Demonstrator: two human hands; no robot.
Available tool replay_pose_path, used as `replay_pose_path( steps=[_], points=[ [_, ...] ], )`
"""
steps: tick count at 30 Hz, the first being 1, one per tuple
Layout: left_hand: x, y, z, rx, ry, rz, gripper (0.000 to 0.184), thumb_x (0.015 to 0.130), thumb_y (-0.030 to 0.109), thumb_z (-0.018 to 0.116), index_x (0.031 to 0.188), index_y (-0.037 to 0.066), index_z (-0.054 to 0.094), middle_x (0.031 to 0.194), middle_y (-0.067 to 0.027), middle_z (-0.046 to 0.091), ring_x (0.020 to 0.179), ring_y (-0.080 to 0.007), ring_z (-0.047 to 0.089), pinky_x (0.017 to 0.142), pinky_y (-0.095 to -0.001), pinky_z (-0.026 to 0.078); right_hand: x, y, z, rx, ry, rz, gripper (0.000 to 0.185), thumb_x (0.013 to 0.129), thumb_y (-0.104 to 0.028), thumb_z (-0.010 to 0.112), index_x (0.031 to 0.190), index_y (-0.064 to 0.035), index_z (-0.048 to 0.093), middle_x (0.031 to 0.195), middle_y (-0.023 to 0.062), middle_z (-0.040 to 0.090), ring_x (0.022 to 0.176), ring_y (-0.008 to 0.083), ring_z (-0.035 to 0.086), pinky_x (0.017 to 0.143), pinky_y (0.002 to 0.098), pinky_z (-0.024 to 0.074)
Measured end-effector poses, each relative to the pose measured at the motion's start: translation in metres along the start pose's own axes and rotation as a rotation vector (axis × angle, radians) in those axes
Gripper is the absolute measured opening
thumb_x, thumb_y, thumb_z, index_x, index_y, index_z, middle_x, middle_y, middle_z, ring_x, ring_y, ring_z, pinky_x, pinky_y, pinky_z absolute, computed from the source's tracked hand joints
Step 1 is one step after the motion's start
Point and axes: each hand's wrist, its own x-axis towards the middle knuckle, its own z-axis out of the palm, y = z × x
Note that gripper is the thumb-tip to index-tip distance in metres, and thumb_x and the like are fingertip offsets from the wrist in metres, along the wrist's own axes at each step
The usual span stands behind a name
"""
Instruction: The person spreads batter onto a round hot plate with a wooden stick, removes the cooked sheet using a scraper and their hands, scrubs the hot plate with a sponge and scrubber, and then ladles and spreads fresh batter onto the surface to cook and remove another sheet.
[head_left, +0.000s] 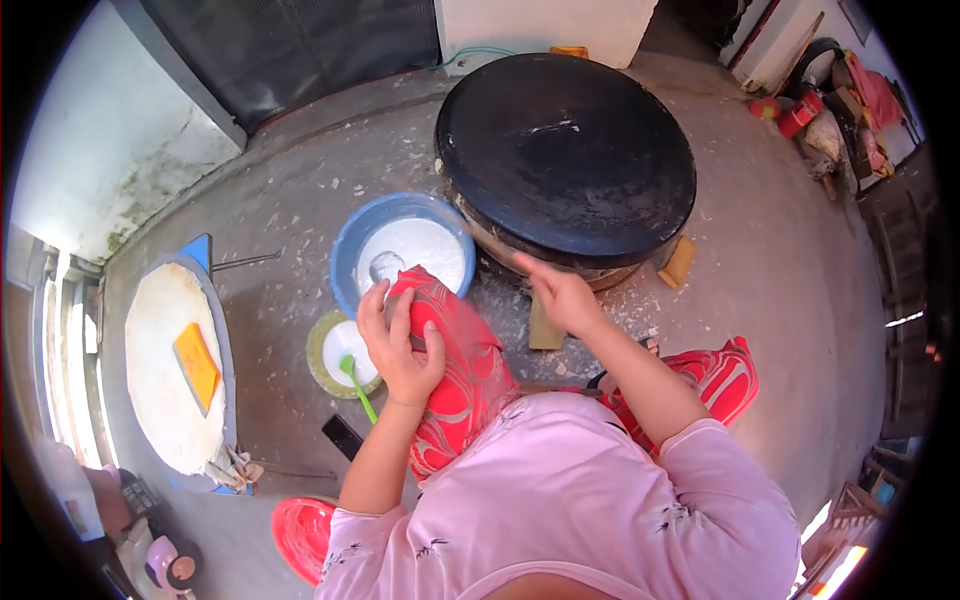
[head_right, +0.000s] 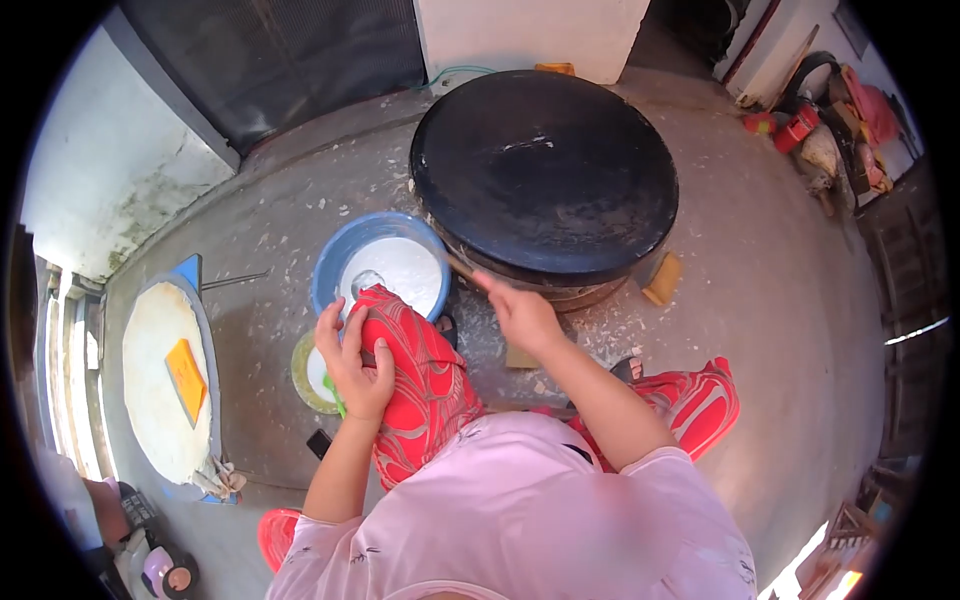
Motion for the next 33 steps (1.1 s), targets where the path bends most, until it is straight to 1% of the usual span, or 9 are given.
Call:
replay_pose_path(
  steps=[3,6,10,12,14,17,19,24,33],
  points=[
    [-0.002,-0.003,0.000,-0.014,0.013,0.002,0.040,0.068,0.006,0.056,0.108,0.000,0.056,0.126,-0.0188,0.040,0.116,-0.0361,0.038,0.093,-0.0413,0.033,0.007,-0.005,-0.033,0.043,0.316,0.256,0.030,0.090,-0.027,0.049,0.120,-0.0301,0.053,0.098,0.0163,0.061,0.090,0.0287,0.061,0.076,0.0308,0.0462],
    [-0.004,-0.004,-0.004,0.003,0.019,-0.031,0.041,0.068,0.006,0.056,0.108,0.000,0.056,0.126,-0.0189,0.041,0.116,-0.0357,0.039,0.093,-0.0410,0.033,0.008,0.082,-0.045,0.202,0.712,0.116,0.030,0.091,-0.024,0.044,0.120,-0.0192,0.054,0.111,0.0127,0.059,0.102,0.0266,0.057,0.084,0.0316,0.0443],
    [-0.004,-0.008,-0.002,-0.023,0.043,-0.047,0.043,0.065,0.008,0.058,0.108,0.000,0.057,0.123,-0.0200,0.043,0.113,-0.0395,0.040,0.092,-0.0449,0.035,-0.027,0.158,-0.040,0.424,0.835,0.517,0.037,0.093,-0.016,0.036,0.129,-0.0141,0.044,0.118,0.0139,0.056,0.106,0.0252,0.055,0.088,0.0313,0.0419],
    [-0.002,-0.007,-0.001,-0.008,0.039,-0.025,0.043,0.066,0.008,0.057,0.108,0.000,0.057,0.123,-0.0199,0.043,0.113,-0.0391,0.040,0.091,-0.0443,0.035,-0.052,0.114,-0.009,0.068,0.628,0.058,0.034,0.093,-0.016,0.042,0.126,-0.0124,0.049,0.120,0.0090,0.056,0.105,0.0148,0.055,0.086,0.0255,0.0414],
    [-0.001,-0.005,0.001,-0.027,0.031,-0.028,0.043,0.065,0.008,0.057,0.108,0.000,0.057,0.123,-0.0200,0.043,0.113,-0.0392,0.040,0.092,-0.0445,0.035,-0.071,0.053,-0.002,0.057,0.067,0.109,0.034,0.092,-0.022,0.043,0.125,-0.0226,0.050,0.105,0.0147,0.061,0.094,0.0269,0.061,0.078,0.0335,0.0467],
    [0.000,-0.003,0.003,-0.047,0.012,-0.028,0.043,0.065,0.008,0.057,0.108,0.000,0.057,0.122,-0.0203,0.043,0.113,-0.0393,0.040,0.092,-0.0448,0.034,-0.057,0.037,-0.012,0.337,0.374,0.126,0.028,0.091,-0.021,0.049,0.118,-0.0185,0.057,0.104,0.0088,0.064,0.091,0.0130,0.060,0.078,0.0242,0.0451],
    [0.000,-0.002,0.003,-0.051,0.007,-0.007,0.043,0.065,0.007,0.057,0.107,0.000,0.057,0.122,-0.0205,0.043,0.113,-0.0393,0.040,0.093,-0.0449,0.034,-0.054,0.043,-0.042,0.099,0.531,0.235,0.027,0.085,-0.027,0.054,0.111,-0.0252,0.061,0.077,0.0124,0.063,0.070,0.0293,0.062,0.061,0.0358,0.0475],
    [-0.001,-0.001,0.000,-0.050,-0.002,-0.018,0.043,0.068,0.003,0.055,0.110,0.000,0.056,0.126,-0.0183,0.041,0.115,-0.0348,0.039,0.093,-0.0402,0.033,-0.071,0.026,-0.110,-0.548,0.665,0.182,0.022,0.082,-0.024,0.058,0.102,-0.0256,0.066,0.061,0.0098,0.056,0.055,0.0262,0.057,0.052,0.0352,0.0435],
    [0.000,-0.001,0.004,-0.063,0.026,0.013,0.043,0.065,0.008,0.057,0.107,-0.002,0.057,0.122,-0.0213,0.043,0.112,-0.0393,0.040,0.093,-0.0447,0.034,-0.049,-0.019,-0.166,-0.709,0.509,0.073,0.017,0.077,-0.021,0.061,0.092,-0.0175,0.069,0.070,0.0120,0.061,0.064,0.0287,0.060,0.058,0.0388,0.0465]
  ],
)
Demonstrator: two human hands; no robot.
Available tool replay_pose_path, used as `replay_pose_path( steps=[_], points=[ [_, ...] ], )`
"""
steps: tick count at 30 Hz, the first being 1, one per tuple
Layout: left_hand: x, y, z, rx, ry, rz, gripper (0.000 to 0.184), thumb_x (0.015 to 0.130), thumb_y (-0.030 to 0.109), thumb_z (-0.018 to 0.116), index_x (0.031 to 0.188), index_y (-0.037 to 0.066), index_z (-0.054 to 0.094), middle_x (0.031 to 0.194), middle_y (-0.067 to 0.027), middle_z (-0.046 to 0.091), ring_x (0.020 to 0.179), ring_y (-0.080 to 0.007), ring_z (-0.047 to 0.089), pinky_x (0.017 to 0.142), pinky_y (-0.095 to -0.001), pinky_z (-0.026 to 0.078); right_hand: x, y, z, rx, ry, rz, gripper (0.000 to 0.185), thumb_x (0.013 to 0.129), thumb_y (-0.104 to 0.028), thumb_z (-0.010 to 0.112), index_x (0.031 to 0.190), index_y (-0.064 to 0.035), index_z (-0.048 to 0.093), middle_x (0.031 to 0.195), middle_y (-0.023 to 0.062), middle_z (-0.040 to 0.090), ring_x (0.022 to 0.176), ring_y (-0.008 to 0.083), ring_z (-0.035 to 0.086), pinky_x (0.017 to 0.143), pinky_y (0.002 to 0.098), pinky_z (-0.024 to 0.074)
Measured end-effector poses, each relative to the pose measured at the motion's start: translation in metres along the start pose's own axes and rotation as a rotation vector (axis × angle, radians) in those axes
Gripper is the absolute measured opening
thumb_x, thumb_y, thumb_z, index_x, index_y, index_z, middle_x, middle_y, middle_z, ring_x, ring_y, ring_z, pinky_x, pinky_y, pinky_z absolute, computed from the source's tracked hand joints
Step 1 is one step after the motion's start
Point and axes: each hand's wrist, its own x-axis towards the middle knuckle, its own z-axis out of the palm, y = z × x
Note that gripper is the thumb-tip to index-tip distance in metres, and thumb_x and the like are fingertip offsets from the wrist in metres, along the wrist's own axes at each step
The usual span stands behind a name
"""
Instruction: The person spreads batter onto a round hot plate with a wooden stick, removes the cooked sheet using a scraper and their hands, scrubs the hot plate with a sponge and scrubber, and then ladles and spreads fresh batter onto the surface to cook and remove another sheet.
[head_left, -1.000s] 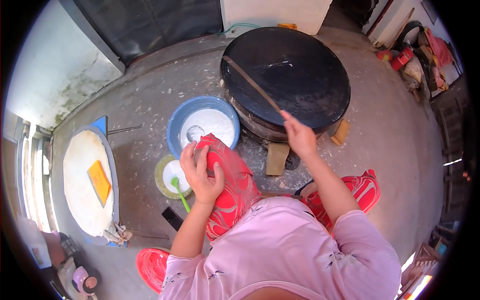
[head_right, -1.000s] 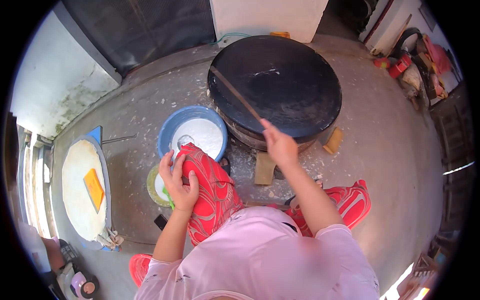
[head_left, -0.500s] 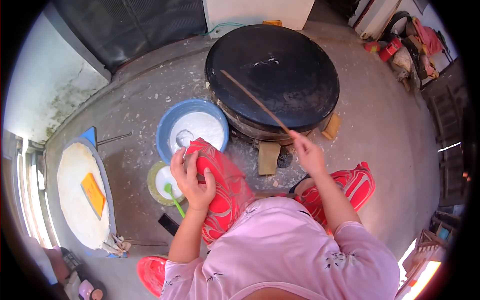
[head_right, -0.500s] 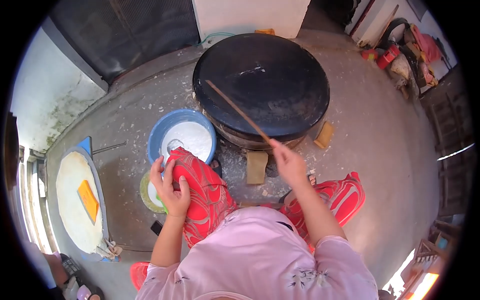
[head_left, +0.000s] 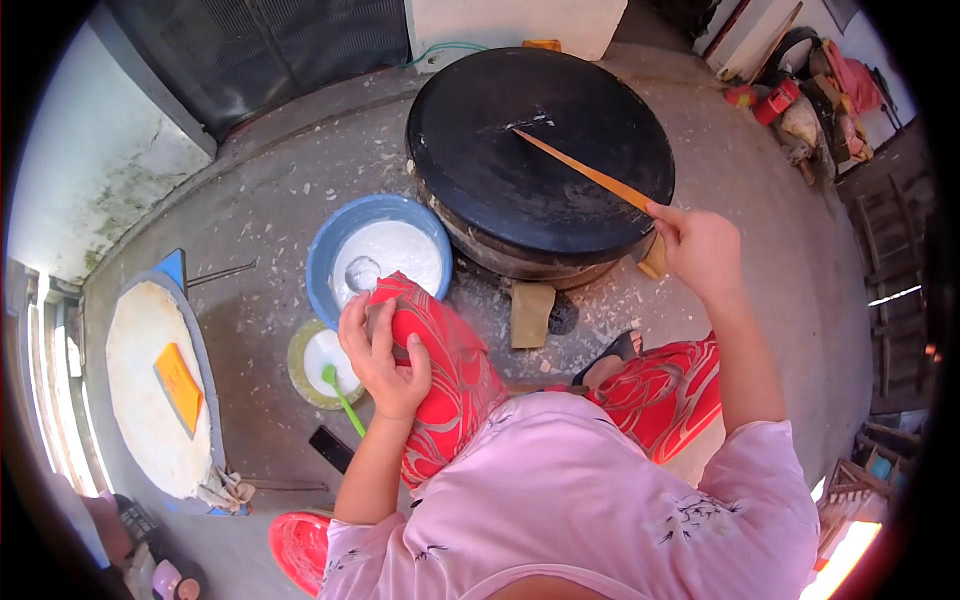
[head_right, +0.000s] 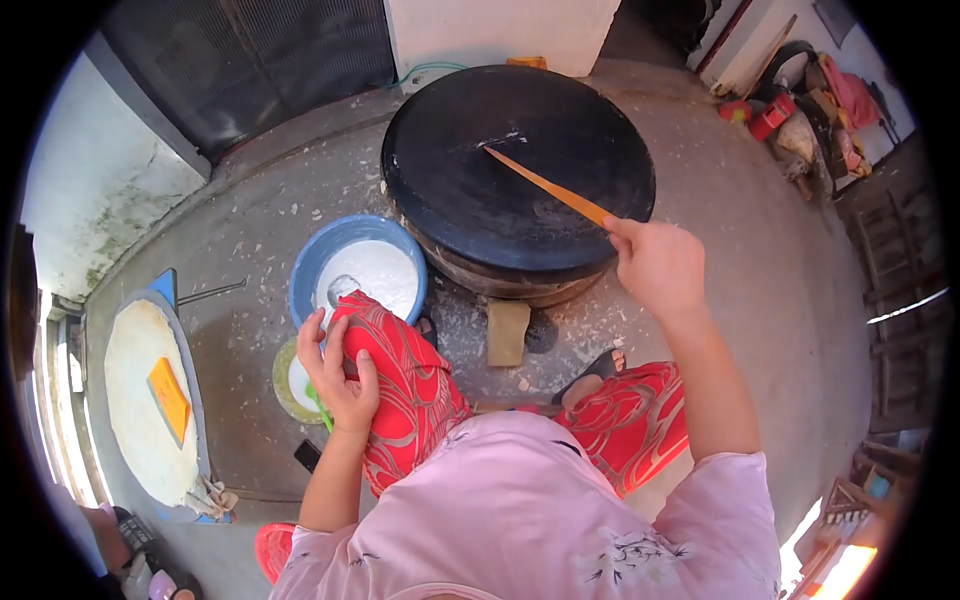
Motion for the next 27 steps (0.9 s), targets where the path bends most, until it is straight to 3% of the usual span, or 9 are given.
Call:
replay_pose_path(
  steps=[7,9,27],
  points=[
    [0.001,0.001,0.000,-0.002,-0.011,-0.007,0.043,0.065,0.008,0.057,0.107,-0.001,0.057,0.122,-0.0214,0.043,0.112,-0.0397,0.040,0.094,-0.0451,0.034,0.022,-0.008,-0.018,0.009,-0.073,0.025,0.018,0.078,-0.020,0.059,0.093,-0.0153,0.068,0.080,0.0101,0.064,0.077,0.0271,0.061,0.068,0.0371,0.0477],
    [0.002,0.000,0.001,-0.008,0.003,-0.009,0.043,0.065,0.008,0.057,0.107,-0.001,0.057,0.122,-0.0213,0.043,0.112,-0.0396,0.040,0.094,-0.0450,0.034,0.027,-0.009,-0.030,-0.023,-0.192,0.072,0.019,0.078,-0.019,0.059,0.094,-0.0158,0.068,0.083,0.0091,0.065,0.081,0.0261,0.061,0.071,0.0365,0.0478],
    [0.002,0.002,0.003,-0.035,0.003,0.006,0.042,0.067,0.005,0.055,0.109,-0.001,0.056,0.125,-0.0198,0.042,0.114,-0.0361,0.040,0.092,-0.0421,0.033,0.087,-0.014,-0.042,-0.087,-0.231,-0.040,0.017,0.076,-0.021,0.061,0.090,-0.0164,0.070,0.085,0.0088,0.065,0.084,0.0259,0.061,0.073,0.0360,0.0481]
  ],
)
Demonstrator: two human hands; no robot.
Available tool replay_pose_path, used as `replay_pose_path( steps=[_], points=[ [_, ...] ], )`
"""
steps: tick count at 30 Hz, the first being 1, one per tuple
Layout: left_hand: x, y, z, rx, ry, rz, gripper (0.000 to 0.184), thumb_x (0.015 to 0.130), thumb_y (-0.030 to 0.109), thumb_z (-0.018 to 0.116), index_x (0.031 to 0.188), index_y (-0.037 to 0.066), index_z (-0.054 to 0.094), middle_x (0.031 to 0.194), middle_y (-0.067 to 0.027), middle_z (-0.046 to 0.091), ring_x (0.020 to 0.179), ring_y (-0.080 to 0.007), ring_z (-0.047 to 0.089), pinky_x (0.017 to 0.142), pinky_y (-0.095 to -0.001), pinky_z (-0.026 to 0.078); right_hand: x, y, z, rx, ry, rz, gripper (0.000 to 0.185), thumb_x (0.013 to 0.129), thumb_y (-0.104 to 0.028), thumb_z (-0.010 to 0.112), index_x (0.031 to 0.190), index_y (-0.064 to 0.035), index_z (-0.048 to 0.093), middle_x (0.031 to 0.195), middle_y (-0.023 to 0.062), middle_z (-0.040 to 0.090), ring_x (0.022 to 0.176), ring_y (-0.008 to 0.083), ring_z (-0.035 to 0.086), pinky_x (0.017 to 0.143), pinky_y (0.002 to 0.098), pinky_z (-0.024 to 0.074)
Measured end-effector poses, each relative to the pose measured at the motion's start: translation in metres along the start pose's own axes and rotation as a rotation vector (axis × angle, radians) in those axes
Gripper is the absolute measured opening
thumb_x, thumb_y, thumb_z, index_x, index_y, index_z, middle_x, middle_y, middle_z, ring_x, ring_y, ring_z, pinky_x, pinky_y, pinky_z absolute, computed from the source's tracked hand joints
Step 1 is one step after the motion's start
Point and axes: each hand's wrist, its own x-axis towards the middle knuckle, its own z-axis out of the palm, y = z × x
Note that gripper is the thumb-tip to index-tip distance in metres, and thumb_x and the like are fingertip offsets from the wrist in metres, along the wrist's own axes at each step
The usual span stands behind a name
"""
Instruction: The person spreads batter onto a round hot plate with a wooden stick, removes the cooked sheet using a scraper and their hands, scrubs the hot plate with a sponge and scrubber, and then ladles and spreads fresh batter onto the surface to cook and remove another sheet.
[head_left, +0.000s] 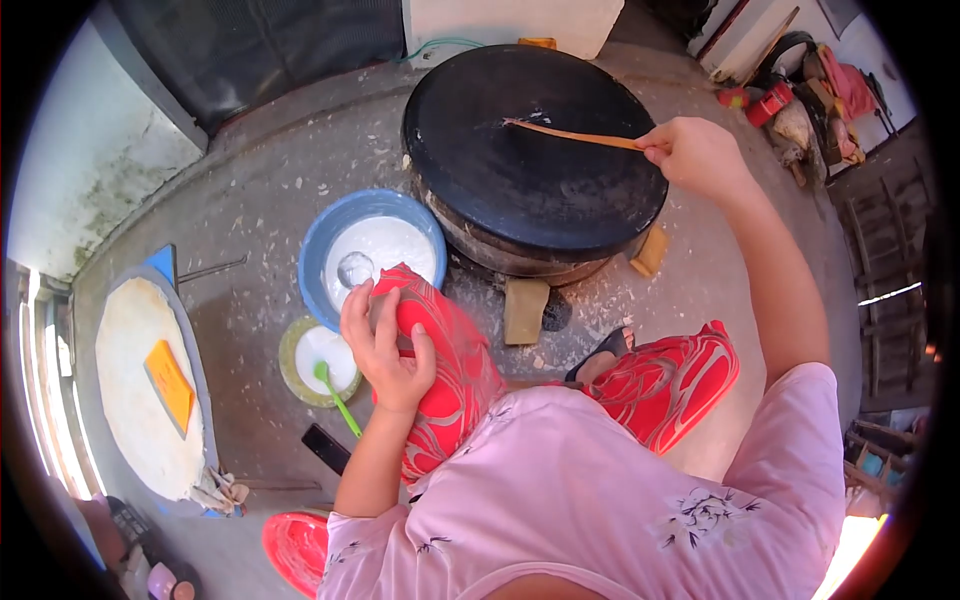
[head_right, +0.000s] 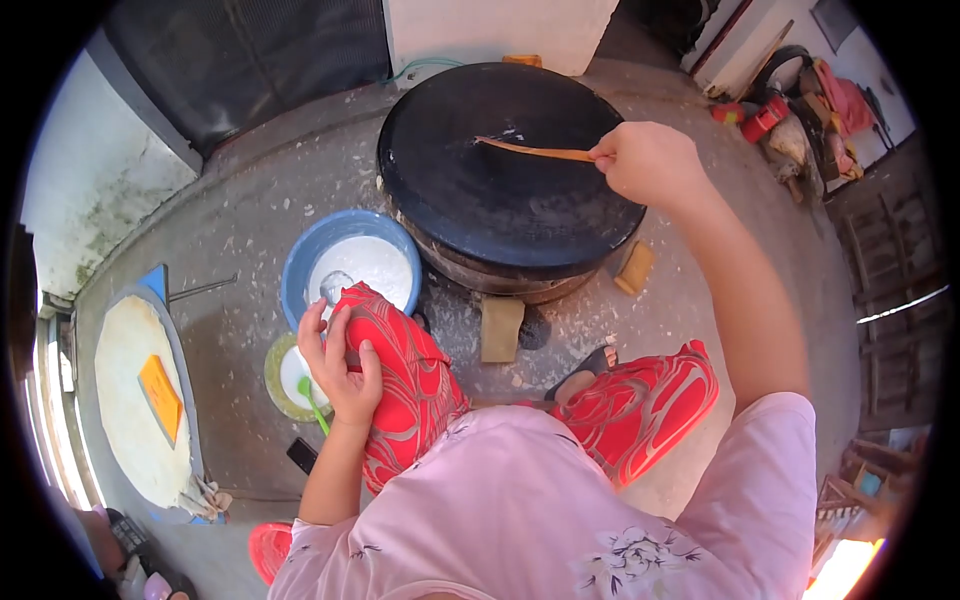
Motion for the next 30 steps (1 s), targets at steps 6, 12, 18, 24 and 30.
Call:
replay_pose_path(
  steps=[6,12,18,24,30],
  points=[
    [0.000,-0.002,0.002,-0.020,0.025,-0.030,0.043,0.064,0.008,0.058,0.106,-0.001,0.058,0.120,-0.0204,0.045,0.113,-0.0387,0.041,0.096,-0.0454,0.032,0.002,-0.001,-0.022,0.016,-0.057,0.020,0.016,0.076,-0.020,0.061,0.088,-0.0172,0.070,0.083,0.0081,0.065,0.083,0.0253,0.061,0.072,0.0357,0.0483],
    [0.002,-0.001,0.001,-0.024,0.003,-0.013,0.042,0.066,0.005,0.056,0.108,-0.001,0.056,0.124,-0.0195,0.042,0.114,-0.0359,0.040,0.091,-0.0411,0.033,0.006,-0.007,-0.027,-0.009,-0.071,0.007,0.017,0.078,-0.022,0.059,0.089,-0.0177,0.070,0.084,0.0075,0.065,0.084,0.0249,0.061,0.073,0.0358,0.0484],
    [0.002,-0.002,-0.001,-0.034,0.019,-0.026,0.043,0.065,0.006,0.057,0.107,0.000,0.057,0.122,-0.0196,0.043,0.113,-0.0372,0.040,0.093,-0.0434,0.033,-0.006,-0.050,0.047,0.517,-0.046,-0.073,0.024,0.080,-0.022,0.053,0.101,-0.0193,0.066,0.084,0.0114,0.064,0.079,0.0270,0.061,0.070,0.0349,0.0485],
    [0.000,-0.005,-0.006,0.005,-0.010,-0.024,0.043,0.066,0.004,0.055,0.109,-0.001,0.056,0.125,-0.0196,0.042,0.115,-0.0356,0.039,0.091,-0.0411,0.034,-0.045,-0.143,0.256,0.963,-0.209,-0.062,0.040,0.084,-0.016,0.050,0.123,-0.0241,0.051,0.106,0.0154,0.059,0.095,0.0308,0.057,0.081,0.0370,0.0453],
    [-0.004,-0.009,-0.011,0.086,-0.057,-0.035,0.043,0.067,0.005,0.054,0.110,-0.001,0.056,0.125,-0.0192,0.042,0.114,-0.0341,0.039,0.091,-0.0405,0.034,-0.071,-0.193,0.327,1.154,-0.448,-0.101,0.055,0.081,-0.007,0.056,0.131,-0.0230,0.040,0.112,0.0203,0.055,0.099,0.0307,0.056,0.084,0.0354,0.0445]
  ],
)
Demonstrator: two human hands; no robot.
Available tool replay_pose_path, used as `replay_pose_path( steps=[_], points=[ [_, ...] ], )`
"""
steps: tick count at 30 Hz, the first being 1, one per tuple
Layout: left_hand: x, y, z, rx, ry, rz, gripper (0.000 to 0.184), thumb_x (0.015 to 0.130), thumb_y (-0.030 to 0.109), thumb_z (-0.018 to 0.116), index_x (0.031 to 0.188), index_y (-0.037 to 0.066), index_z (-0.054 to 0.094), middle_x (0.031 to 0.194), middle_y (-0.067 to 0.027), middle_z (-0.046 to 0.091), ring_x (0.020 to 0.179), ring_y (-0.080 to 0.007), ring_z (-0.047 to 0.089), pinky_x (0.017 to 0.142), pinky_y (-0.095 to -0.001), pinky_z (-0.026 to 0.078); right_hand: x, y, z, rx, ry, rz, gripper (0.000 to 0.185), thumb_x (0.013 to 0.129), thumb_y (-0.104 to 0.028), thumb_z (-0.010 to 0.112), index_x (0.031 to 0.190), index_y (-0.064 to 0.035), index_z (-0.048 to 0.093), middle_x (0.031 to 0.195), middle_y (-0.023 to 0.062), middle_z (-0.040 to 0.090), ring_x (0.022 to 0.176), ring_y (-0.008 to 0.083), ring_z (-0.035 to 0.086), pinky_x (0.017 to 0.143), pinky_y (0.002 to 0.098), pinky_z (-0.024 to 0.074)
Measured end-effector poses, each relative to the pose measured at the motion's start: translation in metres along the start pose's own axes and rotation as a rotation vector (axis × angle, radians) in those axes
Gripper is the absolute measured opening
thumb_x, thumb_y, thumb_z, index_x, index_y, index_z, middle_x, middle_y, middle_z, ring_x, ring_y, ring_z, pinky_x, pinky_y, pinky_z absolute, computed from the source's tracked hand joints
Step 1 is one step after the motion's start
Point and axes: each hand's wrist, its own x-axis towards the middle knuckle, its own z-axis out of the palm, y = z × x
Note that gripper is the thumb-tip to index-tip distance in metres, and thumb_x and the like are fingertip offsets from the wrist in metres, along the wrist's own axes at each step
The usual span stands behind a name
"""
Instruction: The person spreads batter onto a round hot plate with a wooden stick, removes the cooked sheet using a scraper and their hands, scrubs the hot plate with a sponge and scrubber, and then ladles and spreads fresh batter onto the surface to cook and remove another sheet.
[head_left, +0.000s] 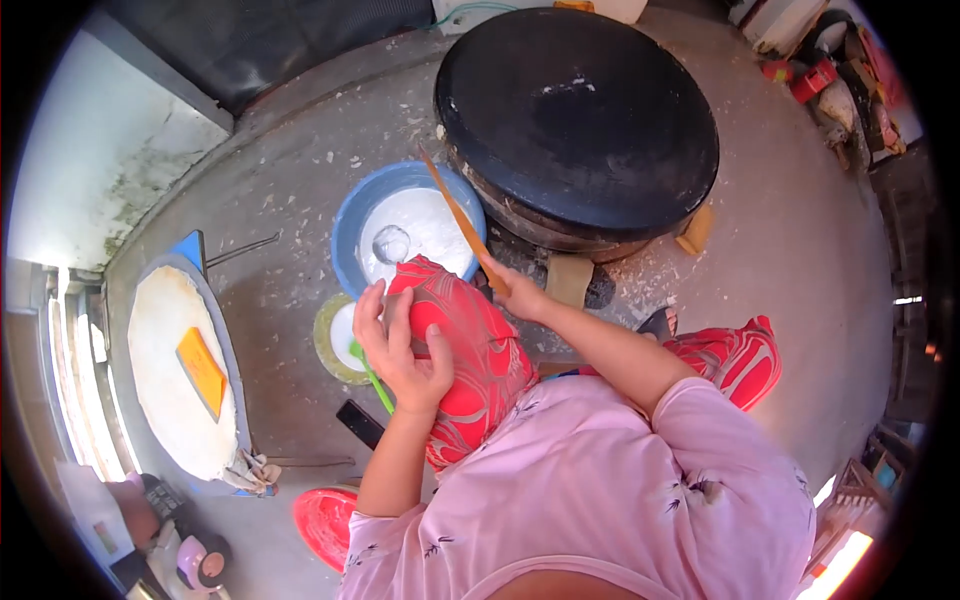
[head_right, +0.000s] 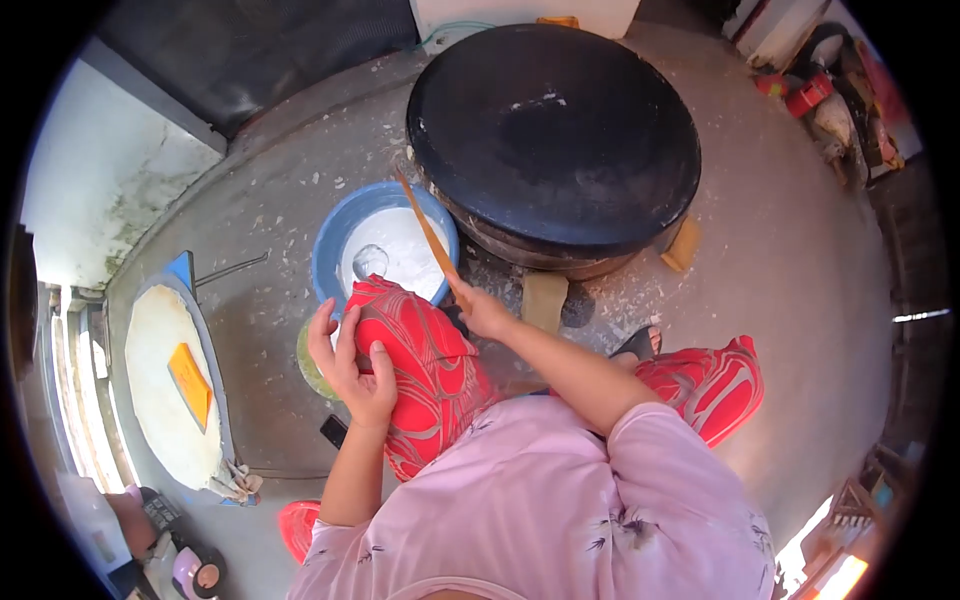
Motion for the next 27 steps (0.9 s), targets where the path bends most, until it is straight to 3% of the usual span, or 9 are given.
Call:
replay_pose_path(
  steps=[2,5,9,12,17,20,23,25,27],
  points=[
    [-0.001,-0.002,-0.001,0.010,0.006,-0.036,0.042,0.069,0.006,0.053,0.110,-0.001,0.056,0.126,-0.0185,0.042,0.114,-0.0332,0.039,0.090,-0.0396,0.034,-0.010,0.013,0.005,0.057,-0.080,-0.032,0.062,0.080,-0.005,0.057,0.135,-0.0201,0.034,0.114,0.0190,0.056,0.102,0.0254,0.057,0.085,0.0316,0.0440],
    [0.000,-0.001,-0.002,0.014,-0.016,-0.055,0.040,0.071,0.006,0.052,0.111,-0.002,0.056,0.126,-0.0182,0.043,0.113,-0.0322,0.041,0.093,-0.0398,0.034,-0.023,0.036,-0.013,-0.086,-0.352,0.158,0.030,0.076,-0.013,0.062,0.106,-0.0128,0.062,0.097,0.0133,0.064,0.087,0.0219,0.063,0.076,0.0328,0.0481],
    [0.002,-0.006,-0.001,0.063,-0.037,-0.066,0.041,0.075,0.014,0.051,0.112,-0.002,0.056,0.126,-0.0186,0.042,0.114,-0.0328,0.041,0.090,-0.0403,0.035,-0.054,0.126,-0.032,-0.285,0.442,0.563,0.012,0.068,-0.013,0.062,0.080,-0.0121,0.065,0.082,0.0137,0.064,0.078,0.0321,0.061,0.070,0.0376,0.0481],
    [0.007,-0.001,0.001,0.066,-0.052,-0.085,0.039,0.078,0.015,0.049,0.111,-0.003,0.057,0.125,-0.0184,0.044,0.114,-0.0316,0.042,0.094,-0.0400,0.033,-0.065,0.169,-0.060,-0.418,0.513,0.741,0.014,0.070,-0.014,0.059,0.082,-0.0145,0.065,0.095,0.0103,0.063,0.094,0.0316,0.056,0.081,0.0383,0.0445],
    [0.010,0.004,0.007,0.098,-0.074,-0.109,0.037,0.080,0.015,0.048,0.109,-0.004,0.057,0.125,-0.0180,0.045,0.114,-0.0310,0.044,0.097,-0.0399,0.032,-0.068,0.182,-0.064,-0.829,0.230,0.358,0.015,0.074,-0.018,0.058,0.086,-0.0177,0.067,0.125,0.0026,0.048,0.119,0.0226,0.038,0.098,0.0408,0.0288],
    [0.011,0.004,0.008,0.125,-0.092,-0.107,0.041,0.076,0.015,0.050,0.111,-0.005,0.056,0.126,-0.0177,0.043,0.113,-0.0308,0.042,0.091,-0.0386,0.035,-0.055,0.164,-0.099,-0.766,-0.022,0.463,0.018,0.072,-0.020,0.062,0.089,-0.0190,0.068,0.115,0.0071,0.056,0.109,0.0264,0.049,0.091,0.0388,0.0378],
    [0.011,0.007,0.012,0.141,-0.093,-0.103,0.041,0.075,0.015,0.050,0.110,-0.004,0.056,0.125,-0.0182,0.043,0.113,-0.0315,0.042,0.091,-0.0392,0.035,-0.067,0.137,-0.145,-0.560,0.127,0.739,0.027,0.066,-0.020,0.066,0.094,-0.0178,0.067,0.096,0.0115,0.063,0.091,0.0298,0.058,0.079,0.0378,0.0460],
    [0.012,0.009,0.014,0.135,-0.099,-0.111,0.040,0.075,0.015,0.050,0.110,-0.004,0.056,0.124,-0.0190,0.043,0.113,-0.0326,0.042,0.090,-0.0406,0.035,-0.090,0.198,-0.152,-0.886,0.128,0.721,0.033,0.061,-0.019,0.069,0.093,-0.0143,0.064,0.080,0.0138,0.063,0.076,0.0320,0.061,0.066,0.0380,0.0486],
    [0.014,0.010,0.017,0.117,-0.091,-0.100,0.040,0.075,0.015,0.051,0.110,-0.003,0.056,0.124,-0.0192,0.043,0.113,-0.0331,0.042,0.089,-0.0411,0.035,-0.104,0.143,-0.190,-0.796,0.114,0.709,0.029,0.062,-0.016,0.066,0.091,-0.0124,0.064,0.085,0.0145,0.063,0.081,0.0312,0.061,0.069,0.0391,0.0488]
  ],
)
